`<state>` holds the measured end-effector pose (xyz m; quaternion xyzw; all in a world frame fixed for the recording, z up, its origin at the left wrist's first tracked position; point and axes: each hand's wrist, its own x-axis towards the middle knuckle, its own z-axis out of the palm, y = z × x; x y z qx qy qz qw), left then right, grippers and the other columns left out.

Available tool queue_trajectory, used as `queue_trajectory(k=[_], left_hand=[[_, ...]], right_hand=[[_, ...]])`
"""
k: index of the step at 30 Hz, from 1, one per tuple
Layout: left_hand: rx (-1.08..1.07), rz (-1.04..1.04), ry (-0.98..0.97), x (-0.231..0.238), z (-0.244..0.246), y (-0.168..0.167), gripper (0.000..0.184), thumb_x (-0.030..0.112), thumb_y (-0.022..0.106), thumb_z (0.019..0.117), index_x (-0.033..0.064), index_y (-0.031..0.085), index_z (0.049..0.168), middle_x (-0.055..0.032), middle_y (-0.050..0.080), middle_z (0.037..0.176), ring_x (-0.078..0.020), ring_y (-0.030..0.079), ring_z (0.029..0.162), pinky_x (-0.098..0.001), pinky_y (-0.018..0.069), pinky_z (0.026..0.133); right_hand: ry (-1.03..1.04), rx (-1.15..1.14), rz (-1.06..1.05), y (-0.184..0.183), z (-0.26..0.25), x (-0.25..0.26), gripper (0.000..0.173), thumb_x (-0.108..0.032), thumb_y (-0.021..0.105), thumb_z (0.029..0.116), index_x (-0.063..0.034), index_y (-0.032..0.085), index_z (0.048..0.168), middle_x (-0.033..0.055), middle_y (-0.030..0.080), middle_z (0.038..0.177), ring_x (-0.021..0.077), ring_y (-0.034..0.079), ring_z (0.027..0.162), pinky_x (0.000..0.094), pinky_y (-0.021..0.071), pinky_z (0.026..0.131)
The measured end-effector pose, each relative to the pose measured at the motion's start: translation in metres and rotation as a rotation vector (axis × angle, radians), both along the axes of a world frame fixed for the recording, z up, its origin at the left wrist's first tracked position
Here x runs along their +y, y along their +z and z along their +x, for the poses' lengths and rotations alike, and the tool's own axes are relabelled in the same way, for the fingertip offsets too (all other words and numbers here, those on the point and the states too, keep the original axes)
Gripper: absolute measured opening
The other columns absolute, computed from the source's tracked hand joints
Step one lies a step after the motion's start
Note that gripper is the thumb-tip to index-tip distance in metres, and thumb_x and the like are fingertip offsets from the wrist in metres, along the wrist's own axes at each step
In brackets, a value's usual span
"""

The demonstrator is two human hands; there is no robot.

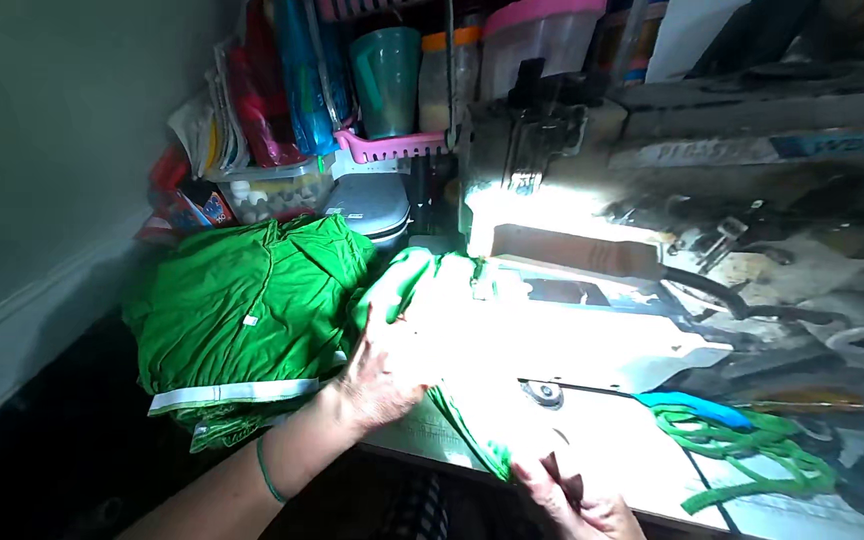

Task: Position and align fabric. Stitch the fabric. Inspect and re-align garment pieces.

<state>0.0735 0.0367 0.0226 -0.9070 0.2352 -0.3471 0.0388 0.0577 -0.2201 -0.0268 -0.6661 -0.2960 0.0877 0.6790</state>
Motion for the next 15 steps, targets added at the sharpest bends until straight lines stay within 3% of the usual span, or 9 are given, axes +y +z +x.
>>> queue_trajectory(k=[3,5,7,10,13,15], left_hand=[[-0.028,0.005,0.113,0.011,0.006,0.017,0.019,0.017,0.061,0.0863,0.0091,0.077,0.092,-0.0103,0.073,0.096,-0.0299,0.066,0.097,-0.0542,0.0417,0.093],[-0.01,0.022,0.191,0.012,0.012,0.026,0.026,0.015,0.059,0.088,0.0067,0.075,0.106,-0.0112,0.073,0.11,-0.0296,0.065,0.102,-0.0537,0.0403,0.091],[0.048,0.063,0.28,0.012,0.018,0.033,0.034,0.013,0.06,0.0886,0.0084,0.072,0.12,-0.0097,0.07,0.123,-0.0296,0.063,0.107,-0.0538,0.0389,0.089],[0.138,0.101,0.397,0.015,0.029,0.04,0.036,0.011,0.065,0.0869,0.0134,0.071,0.122,-0.0055,0.069,0.126,-0.0293,0.062,0.105,-0.053,0.0389,0.09],[0.195,0.067,0.45,0.021,0.041,0.04,0.038,0.011,0.067,0.0877,0.0161,0.069,0.125,-0.0034,0.068,0.13,-0.0278,0.063,0.111,-0.0524,0.04,0.09],[0.247,0.043,0.454,0.025,0.042,0.038,0.036,0.011,0.067,0.0878,0.0197,0.071,0.123,-0.0026,0.066,0.132,-0.0286,0.061,0.114,-0.0532,0.0405,0.09]], right_hand=[[-0.009,-0.001,0.024,-0.007,0.003,-0.001,0.015,-0.017,0.056,0.1053,-0.0159,0.063,0.091,-0.0159,0.057,0.074,-0.0084,0.052,0.068,0.0147,0.0463,0.062],[-0.063,-0.032,-0.001,-0.01,0.012,0.006,0.017,-0.019,0.056,0.1051,-0.0147,0.062,0.09,-0.0148,0.055,0.072,-0.0086,0.05,0.065,0.0129,0.045,0.06],[-0.124,-0.034,-0.045,-0.013,0.023,0.014,0.019,-0.021,0.055,0.1041,-0.0137,0.062,0.088,-0.0132,0.05,0.067,-0.0067,0.046,0.059,0.0134,0.0414,0.054],[-0.178,-0.014,-0.138,-0.013,0.044,0.028,0.024,-0.031,0.051,0.1035,-0.0143,0.059,0.088,-0.011,0.046,0.063,-0.0024,0.044,0.053,0.0168,0.0398,0.05],[-0.214,-0.028,-0.214,-0.015,0.062,0.038,0.031,-0.035,0.05,0.1027,-0.0084,0.064,0.095,-0.0077,0.05,0.067,-0.0001,0.047,0.056,0.0194,0.0427,0.055],[-0.2,-0.013,-0.219,-0.012,0.069,0.042,0.032,-0.037,0.049,0.1027,-0.0108,0.063,0.091,-0.0079,0.05,0.064,0.0006,0.048,0.052,0.0195,0.0434,0.052]])
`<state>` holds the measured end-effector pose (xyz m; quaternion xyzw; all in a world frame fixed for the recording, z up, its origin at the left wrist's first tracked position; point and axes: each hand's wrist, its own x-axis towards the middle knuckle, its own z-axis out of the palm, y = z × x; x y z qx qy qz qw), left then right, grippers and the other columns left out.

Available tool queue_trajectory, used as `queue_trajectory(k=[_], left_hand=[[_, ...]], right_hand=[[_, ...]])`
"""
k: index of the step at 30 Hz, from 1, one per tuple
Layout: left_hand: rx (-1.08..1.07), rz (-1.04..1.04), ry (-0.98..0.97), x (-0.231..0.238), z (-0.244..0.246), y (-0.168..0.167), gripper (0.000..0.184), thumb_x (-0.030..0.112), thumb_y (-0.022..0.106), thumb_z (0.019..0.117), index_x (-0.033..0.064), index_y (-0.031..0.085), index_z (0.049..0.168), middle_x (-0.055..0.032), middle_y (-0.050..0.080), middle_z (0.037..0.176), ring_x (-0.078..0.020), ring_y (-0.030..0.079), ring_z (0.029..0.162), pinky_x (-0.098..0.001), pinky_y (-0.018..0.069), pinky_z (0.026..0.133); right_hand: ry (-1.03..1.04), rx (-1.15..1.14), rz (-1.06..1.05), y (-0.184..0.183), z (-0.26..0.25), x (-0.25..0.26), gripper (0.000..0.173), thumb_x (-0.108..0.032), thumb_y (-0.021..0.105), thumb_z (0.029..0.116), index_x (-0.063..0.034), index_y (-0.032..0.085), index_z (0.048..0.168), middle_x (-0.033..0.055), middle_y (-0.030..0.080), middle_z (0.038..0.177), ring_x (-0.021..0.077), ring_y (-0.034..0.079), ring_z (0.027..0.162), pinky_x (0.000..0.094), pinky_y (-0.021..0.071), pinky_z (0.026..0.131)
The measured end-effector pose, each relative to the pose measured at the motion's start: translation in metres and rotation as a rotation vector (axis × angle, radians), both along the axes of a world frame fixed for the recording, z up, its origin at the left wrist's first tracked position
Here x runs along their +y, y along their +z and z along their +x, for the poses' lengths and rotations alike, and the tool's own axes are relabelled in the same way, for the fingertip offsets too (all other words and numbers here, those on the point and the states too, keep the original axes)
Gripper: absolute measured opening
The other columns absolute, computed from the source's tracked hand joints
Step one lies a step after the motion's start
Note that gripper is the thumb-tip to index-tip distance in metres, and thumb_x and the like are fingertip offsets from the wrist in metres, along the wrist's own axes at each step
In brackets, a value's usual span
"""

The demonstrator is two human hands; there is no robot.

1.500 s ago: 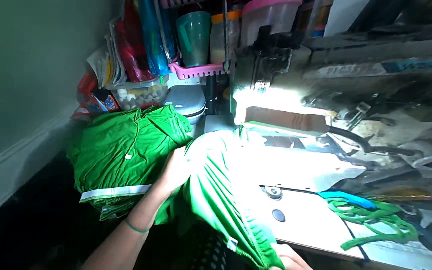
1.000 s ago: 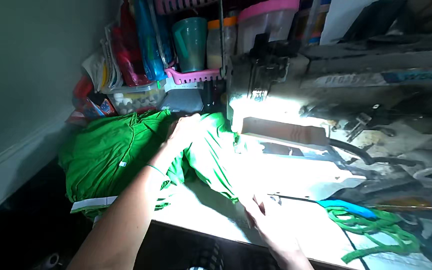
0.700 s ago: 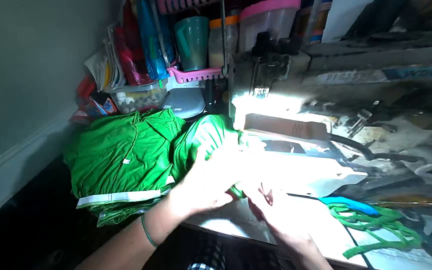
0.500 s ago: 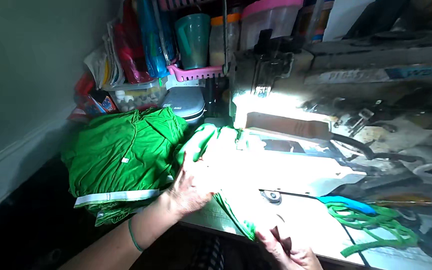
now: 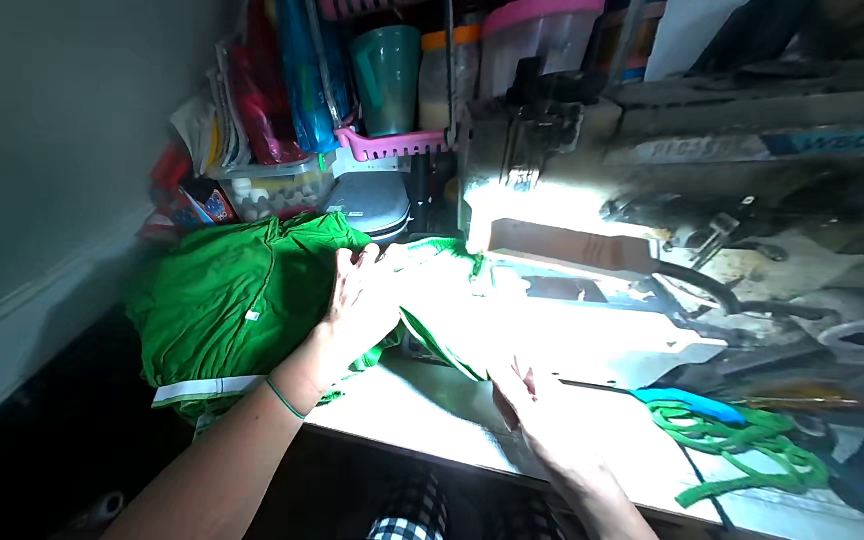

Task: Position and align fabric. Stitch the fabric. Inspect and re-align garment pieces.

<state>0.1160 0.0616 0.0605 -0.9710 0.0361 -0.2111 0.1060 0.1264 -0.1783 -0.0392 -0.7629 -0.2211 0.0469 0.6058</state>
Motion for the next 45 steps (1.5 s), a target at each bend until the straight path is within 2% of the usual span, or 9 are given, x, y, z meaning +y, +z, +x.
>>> queue_trajectory(k=[9,17,22,26,31,36,40,43,45], left_hand=[[0.28,-0.155,-0.157,-0.028,-0.022,0.025,0.061,0.04,0.067,0.0903,0.0111,0.059,0.143,-0.01,0.047,0.157,-0.0301,0.032,0.151,-0.0555,0.0192,0.123],[0.677,-0.267,-0.37,-0.034,0.052,0.051,0.052,0.035,0.089,0.0767,0.0025,0.071,0.113,-0.0164,0.07,0.111,-0.0326,0.066,0.108,-0.0552,0.0503,0.094],[0.552,-0.501,-0.277,-0.022,0.063,0.048,0.025,0.018,0.075,0.0907,-0.0013,0.071,0.107,-0.018,0.071,0.105,-0.0303,0.068,0.102,-0.0512,0.0528,0.09],[0.313,-0.601,0.018,-0.044,0.072,0.028,0.035,0.026,0.07,0.0949,0.0036,0.068,0.122,-0.019,0.067,0.125,-0.0367,0.065,0.115,-0.0584,0.0515,0.095],[0.267,-0.596,0.333,0.024,0.091,0.027,0.021,0.01,0.065,0.093,-0.0043,0.069,0.108,-0.0258,0.066,0.12,-0.043,0.065,0.112,-0.0622,0.0529,0.091],[0.466,-0.925,0.044,0.036,0.01,0.051,0.029,0.018,0.079,0.0899,-0.0031,0.068,0.106,-0.0155,0.07,0.095,-0.0234,0.068,0.087,-0.0445,0.0556,0.082],[0.466,-1.348,-0.406,0.0,-0.075,0.063,0.028,0.011,0.074,0.0911,0.004,0.068,0.117,-0.0039,0.073,0.097,-0.008,0.069,0.083,-0.026,0.0598,0.076],[0.347,-1.308,-0.446,-0.012,-0.095,0.059,0.022,0.027,0.058,0.1045,0.0076,0.067,0.11,-0.0015,0.069,0.091,-0.0068,0.066,0.077,-0.0262,0.0573,0.069],[0.34,-1.176,-0.426,-0.009,-0.102,0.06,0.02,0.023,0.058,0.1048,0.0073,0.069,0.111,-0.001,0.07,0.094,-0.0063,0.066,0.082,-0.0265,0.0565,0.075]], right_hand=[[-0.042,0.121,0.346,-0.005,-0.07,-0.014,0.025,-0.007,0.041,0.107,0.0021,0.06,0.121,-0.008,0.057,0.067,-0.001,0.051,0.052,0.0177,0.0473,0.049],[0.162,0.253,0.398,-0.018,-0.052,-0.018,0.058,-0.058,0.051,0.1006,-0.0058,0.057,0.125,-0.0179,0.055,0.083,-0.011,0.046,0.067,0.0088,0.0404,0.063],[0.185,0.023,0.16,0.003,-0.044,0.005,0.031,-0.013,0.043,0.1066,-0.0007,0.065,0.124,-0.006,0.061,0.086,-0.0047,0.051,0.071,0.0124,0.0436,0.066],[0.144,-0.203,-0.05,0.032,-0.041,0.022,0.032,-0.026,0.046,0.1076,-0.0108,0.07,0.123,-0.0033,0.071,0.101,-0.0025,0.064,0.087,0.016,0.053,0.08],[-0.144,-0.369,-0.248,0.039,-0.025,-0.031,0.036,-0.034,0.048,0.1033,-0.0191,0.072,0.125,-0.0031,0.074,0.101,0.005,0.066,0.083,0.029,0.0556,0.071],[-0.36,-0.623,-0.558,0.049,-0.007,-0.026,0.039,-0.041,0.053,0.0978,-0.0154,0.075,0.117,0.0093,0.07,0.08,0.0306,0.067,0.068,0.0562,0.0503,0.057],[-0.254,-0.832,-0.542,0.059,0.027,0.029,0.034,-0.03,0.054,0.1033,-0.0086,0.073,0.122,0.0162,0.073,0.105,0.0391,0.071,0.091,0.0623,0.0542,0.073],[-0.141,-0.866,-0.321,0.062,0.047,0.053,0.026,-0.018,0.057,0.1022,-0.0008,0.073,0.112,0.0181,0.073,0.103,0.0371,0.072,0.094,0.0606,0.0557,0.08],[-0.025,-0.659,-0.163,0.078,0.032,0.048,0.025,-0.022,0.057,0.1033,-0.0058,0.075,0.11,0.0073,0.074,0.097,0.0192,0.071,0.086,0.0426,0.0578,0.077]])
